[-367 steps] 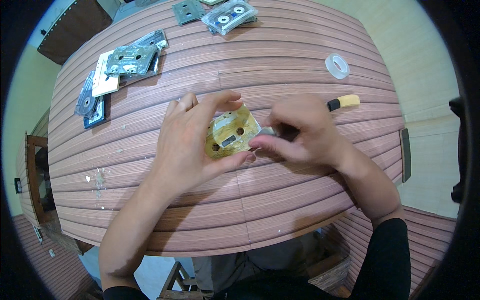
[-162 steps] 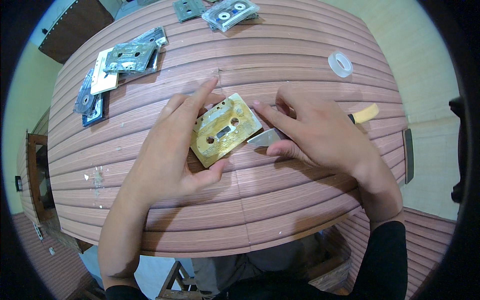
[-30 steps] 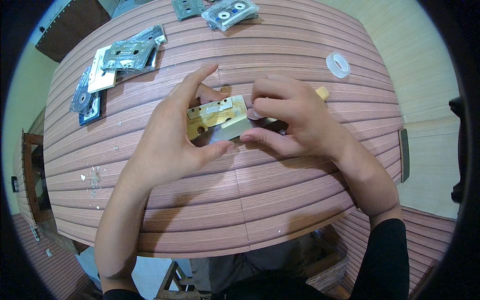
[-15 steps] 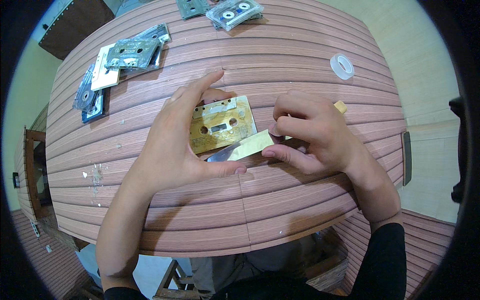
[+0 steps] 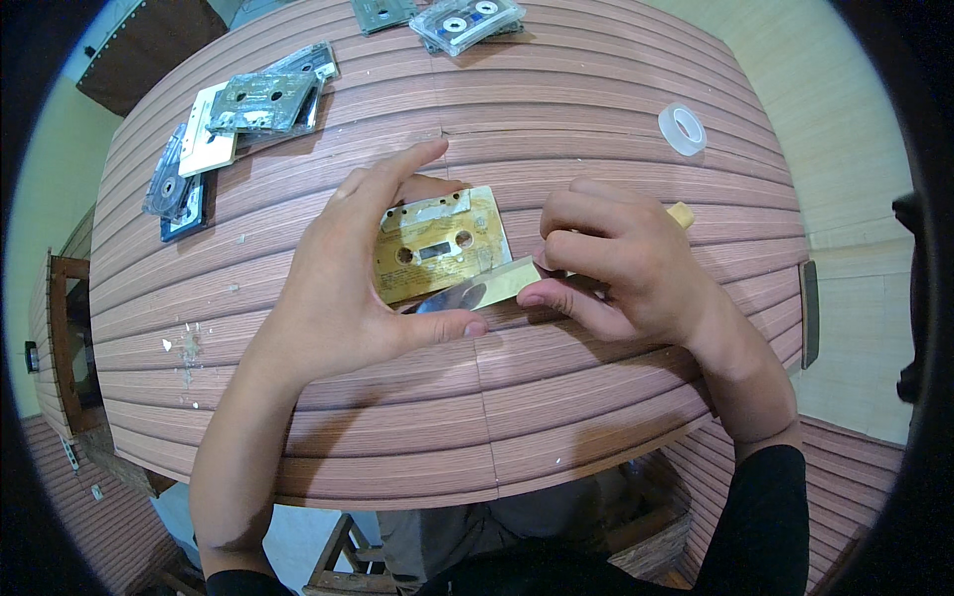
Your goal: The person uses a knife to scrape and clean the surface of a yellow cassette tape, then applies clear tape to the label area. They handle several cassette tapes on the table, moving them aside and picking up another one to continue the process.
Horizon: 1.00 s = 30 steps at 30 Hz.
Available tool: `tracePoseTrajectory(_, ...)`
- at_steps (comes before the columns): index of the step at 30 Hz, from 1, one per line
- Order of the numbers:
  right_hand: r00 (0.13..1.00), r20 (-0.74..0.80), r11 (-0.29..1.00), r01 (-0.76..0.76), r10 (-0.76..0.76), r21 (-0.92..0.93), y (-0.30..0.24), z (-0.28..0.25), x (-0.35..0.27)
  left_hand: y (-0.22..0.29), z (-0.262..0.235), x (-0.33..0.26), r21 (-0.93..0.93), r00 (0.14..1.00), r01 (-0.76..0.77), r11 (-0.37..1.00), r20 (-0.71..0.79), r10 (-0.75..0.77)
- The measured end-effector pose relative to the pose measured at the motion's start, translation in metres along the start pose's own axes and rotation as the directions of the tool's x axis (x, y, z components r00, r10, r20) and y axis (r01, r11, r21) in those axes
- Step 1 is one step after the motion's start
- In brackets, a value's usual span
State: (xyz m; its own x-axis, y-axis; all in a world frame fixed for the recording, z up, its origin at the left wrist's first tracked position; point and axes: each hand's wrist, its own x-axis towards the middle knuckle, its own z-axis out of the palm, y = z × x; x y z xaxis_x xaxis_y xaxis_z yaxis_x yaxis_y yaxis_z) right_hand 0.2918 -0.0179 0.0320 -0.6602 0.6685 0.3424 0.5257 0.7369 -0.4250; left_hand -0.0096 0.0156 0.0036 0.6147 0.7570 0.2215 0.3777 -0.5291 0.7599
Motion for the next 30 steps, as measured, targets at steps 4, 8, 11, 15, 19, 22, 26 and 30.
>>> tracePoseTrajectory(4, 1.000, -0.017, 0.999, 0.010, -0.010, -0.030, -0.003, 0.001, 0.001, 0.002, -0.002, 0.001, -0.064, 0.999, 0.053, 0.997, 0.013, -0.053)
tracePoseTrajectory(8, 1.000, -0.028, 1.000, 0.001, -0.001, -0.031, -0.004, 0.003, 0.001, 0.004, -0.003, 0.002, -0.092, 0.997, 0.078, 0.993, 0.024, -0.076)
tracePoseTrajectory(11, 0.998, -0.055, 0.999, 0.022, -0.024, -0.040, -0.004, 0.006, 0.002, 0.005, -0.004, 0.003, -0.139, 0.996, 0.082, 0.987, 0.032, -0.079)
tracePoseTrajectory(15, 0.998, -0.066, 0.999, 0.006, -0.008, -0.038, -0.006, 0.010, 0.005, 0.005, -0.005, 0.004, -0.176, 0.994, 0.110, 0.978, 0.044, -0.103)
tracePoseTrajectory(19, 0.998, -0.060, 1.000, -0.008, 0.008, -0.008, -0.006, 0.010, 0.007, 0.004, -0.006, 0.004, -0.249, 0.992, 0.128, 0.960, 0.055, -0.117)
tracePoseTrajectory(22, 0.998, -0.070, 1.000, 0.003, -0.003, -0.006, -0.005, 0.011, 0.008, 0.004, -0.007, 0.005, -0.280, 0.993, 0.119, 0.953, 0.053, -0.109)
tracePoseTrajectory(26, 0.997, -0.072, 1.000, 0.017, -0.017, -0.003, -0.004, 0.013, 0.011, 0.006, -0.010, 0.006, -0.299, 0.990, 0.137, 0.944, 0.075, -0.120)
tracePoseTrajectory(30, 0.997, -0.068, 1.000, 0.024, -0.025, -0.012, -0.004, 0.014, 0.014, 0.008, -0.011, 0.007, -0.298, 0.983, 0.178, 0.938, 0.089, -0.158)
